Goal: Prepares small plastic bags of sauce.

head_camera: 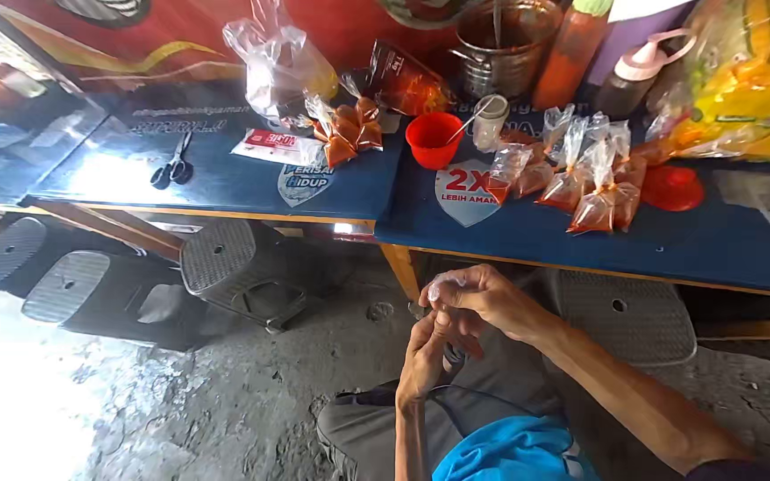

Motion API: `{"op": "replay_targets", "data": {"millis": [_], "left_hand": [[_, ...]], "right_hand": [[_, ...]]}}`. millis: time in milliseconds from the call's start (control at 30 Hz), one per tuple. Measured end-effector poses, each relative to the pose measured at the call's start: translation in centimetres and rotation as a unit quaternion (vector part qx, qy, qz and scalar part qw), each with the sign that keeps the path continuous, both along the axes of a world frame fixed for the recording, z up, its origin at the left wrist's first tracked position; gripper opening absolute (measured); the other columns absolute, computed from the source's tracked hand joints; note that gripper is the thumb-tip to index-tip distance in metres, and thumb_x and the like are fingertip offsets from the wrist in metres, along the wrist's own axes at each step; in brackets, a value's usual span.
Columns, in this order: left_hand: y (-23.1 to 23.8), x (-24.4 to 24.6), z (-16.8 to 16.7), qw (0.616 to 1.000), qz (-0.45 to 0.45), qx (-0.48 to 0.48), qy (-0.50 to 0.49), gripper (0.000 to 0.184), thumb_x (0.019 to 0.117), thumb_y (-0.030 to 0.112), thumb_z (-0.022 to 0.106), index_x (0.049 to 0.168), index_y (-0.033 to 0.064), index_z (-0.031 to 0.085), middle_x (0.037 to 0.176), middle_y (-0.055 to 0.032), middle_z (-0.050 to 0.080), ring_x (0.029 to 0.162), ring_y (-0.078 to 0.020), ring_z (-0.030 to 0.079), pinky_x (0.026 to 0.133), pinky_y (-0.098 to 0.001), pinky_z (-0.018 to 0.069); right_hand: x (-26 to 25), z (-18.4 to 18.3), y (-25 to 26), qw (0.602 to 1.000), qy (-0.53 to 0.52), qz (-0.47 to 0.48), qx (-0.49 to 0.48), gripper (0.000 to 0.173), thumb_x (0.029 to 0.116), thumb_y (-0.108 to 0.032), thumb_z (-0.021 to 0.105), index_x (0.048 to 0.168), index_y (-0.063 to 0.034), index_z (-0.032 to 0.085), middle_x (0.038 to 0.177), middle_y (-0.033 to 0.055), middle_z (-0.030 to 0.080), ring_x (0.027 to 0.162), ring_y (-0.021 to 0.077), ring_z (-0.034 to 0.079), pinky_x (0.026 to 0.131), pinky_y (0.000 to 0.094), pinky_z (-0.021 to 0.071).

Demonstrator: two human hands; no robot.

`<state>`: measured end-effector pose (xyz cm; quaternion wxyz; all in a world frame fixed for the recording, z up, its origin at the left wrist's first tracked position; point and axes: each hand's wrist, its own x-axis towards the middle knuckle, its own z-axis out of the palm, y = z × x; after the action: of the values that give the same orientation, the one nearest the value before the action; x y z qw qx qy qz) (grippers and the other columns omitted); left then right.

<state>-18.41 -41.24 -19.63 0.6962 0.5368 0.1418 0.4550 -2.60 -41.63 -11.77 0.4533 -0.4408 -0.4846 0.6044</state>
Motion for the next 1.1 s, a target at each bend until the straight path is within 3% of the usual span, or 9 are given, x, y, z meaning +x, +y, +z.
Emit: {"op": "replay_targets", "data": {"millis": [67, 167, 467, 600, 767, 900, 967, 1033, 1100], "left_hand": [[-0.1, 0.6, 0.2, 1.000, 0.009, 0.018, -0.017, 0.033, 0.1096, 0.037, 0.043, 0.100, 0.0223, 0.071, 0.093, 0.0128, 0.071, 0.092, 0.0011, 0.066, 0.087, -0.0224, 0.0547], [0.1, 1.1, 0.2, 0.998, 0.020, 0.050, -0.025, 0.036, 0.1106, 0.036, 0.041, 0.097, 0.0189, 0.069, 0.095, 0.0094, 0.070, 0.096, -0.0020, 0.065, 0.090, -0.0244, 0.0531], [0.8, 0.4, -0.1, 0.996, 0.039, 0.074, -0.007, 0.038, 0.1098, 0.038, 0.043, 0.091, 0.0178, 0.069, 0.110, 0.0083, 0.067, 0.108, -0.0018, 0.061, 0.096, -0.0245, 0.0501], [0.8, 0.5, 0.0, 0.996, 0.064, 0.059, 0.015, 0.039, 0.1099, 0.035, 0.044, 0.086, 0.0160, 0.068, 0.106, 0.0073, 0.066, 0.106, -0.0015, 0.059, 0.095, -0.0228, 0.0496], [1.2, 0.8, 0.9, 0.988, 0.118, 0.067, 0.071, 0.039, 0.1094, 0.024, 0.042, 0.082, 0.0107, 0.066, 0.094, 0.0054, 0.064, 0.093, -0.0014, 0.061, 0.086, -0.0213, 0.0521], [1.5, 0.5, 1.9, 0.975, 0.132, 0.116, 0.136, 0.035, 0.1093, 0.021, 0.042, 0.097, 0.0056, 0.071, 0.100, 0.0047, 0.070, 0.100, -0.0003, 0.062, 0.100, -0.0283, 0.0487], [1.5, 0.4, 2.0, 0.961, 0.163, 0.137, 0.174, 0.035, 0.1077, 0.028, 0.045, 0.108, 0.0028, 0.070, 0.112, -0.0003, 0.068, 0.114, -0.0037, 0.057, 0.111, -0.0400, 0.0361], [1.6, 0.1, 2.0, 0.943, 0.215, 0.155, 0.201, 0.045, 0.1065, 0.036, 0.047, 0.120, -0.0013, 0.067, 0.127, -0.0092, 0.065, 0.127, -0.0113, 0.052, 0.116, -0.0460, 0.0299], [1.8, 0.0, 2.1, 0.923, 0.266, 0.175, 0.217, 0.051, 0.1075, 0.041, 0.044, 0.118, -0.0018, 0.070, 0.130, -0.0137, 0.065, 0.131, -0.0146, 0.051, 0.117, -0.0467, 0.0282]], "right_hand": [[0.1, 0.7, 0.4, 1.000, -0.006, -0.016, 0.012, 0.021, 0.1047, -0.011, 0.054, 0.098, -0.0055, 0.073, 0.087, -0.0028, 0.072, 0.061, 0.0008, 0.063, 0.054, 0.0164, 0.0539], [0.3, 1.7, 1.3, 0.995, -0.034, -0.045, 0.081, 0.020, 0.0994, -0.003, 0.058, 0.091, -0.0052, 0.076, 0.087, -0.0019, 0.074, 0.083, 0.0021, 0.068, 0.079, 0.0193, 0.0567], [0.2, 2.6, 2.9, 0.993, -0.049, -0.031, 0.102, 0.016, 0.0959, -0.001, 0.064, 0.086, -0.0040, 0.077, 0.087, 0.0016, 0.073, 0.084, 0.0056, 0.068, 0.079, 0.0210, 0.0567], [0.0, 2.3, 3.2, 0.994, -0.045, -0.048, 0.083, 0.017, 0.0970, -0.001, 0.063, 0.088, -0.0036, 0.077, 0.086, 0.0014, 0.074, 0.082, 0.0051, 0.067, 0.078, 0.0203, 0.0560], [0.2, 1.8, 3.4, 0.990, -0.065, -0.050, 0.114, 0.012, 0.0972, -0.004, 0.066, 0.092, -0.0036, 0.076, 0.088, 0.0005, 0.074, 0.081, 0.0035, 0.068, 0.076, 0.0195, 0.0574], [0.6, 1.5, 3.3, 0.974, -0.128, -0.070, 0.171, 0.007, 0.0928, -0.011, 0.072, 0.091, -0.0059, 0.077, 0.094, -0.0009, 0.070, 0.087, 0.0017, 0.064, 0.076, 0.0172, 0.0547], [0.7, 1.4, 3.3, 0.973, -0.131, -0.078, 0.171, 0.008, 0.0901, -0.013, 0.076, 0.094, -0.0068, 0.078, 0.089, -0.0025, 0.072, 0.081, 0.0005, 0.066, 0.074, 0.0173, 0.0562], [0.6, 1.2, 3.2, 0.974, -0.128, -0.087, 0.166, 0.011, 0.0877, -0.015, 0.080, 0.095, -0.0071, 0.078, 0.084, -0.0033, 0.074, 0.076, -0.0004, 0.067, 0.071, 0.0172, 0.0569], [0.5, 1.0, 3.1, 0.973, -0.137, -0.101, 0.156, 0.011, 0.0849, -0.017, 0.082, 0.090, -0.0081, 0.077, 0.079, -0.0050, 0.073, 0.072, -0.0024, 0.066, 0.069, 0.0156, 0.0554]]}}
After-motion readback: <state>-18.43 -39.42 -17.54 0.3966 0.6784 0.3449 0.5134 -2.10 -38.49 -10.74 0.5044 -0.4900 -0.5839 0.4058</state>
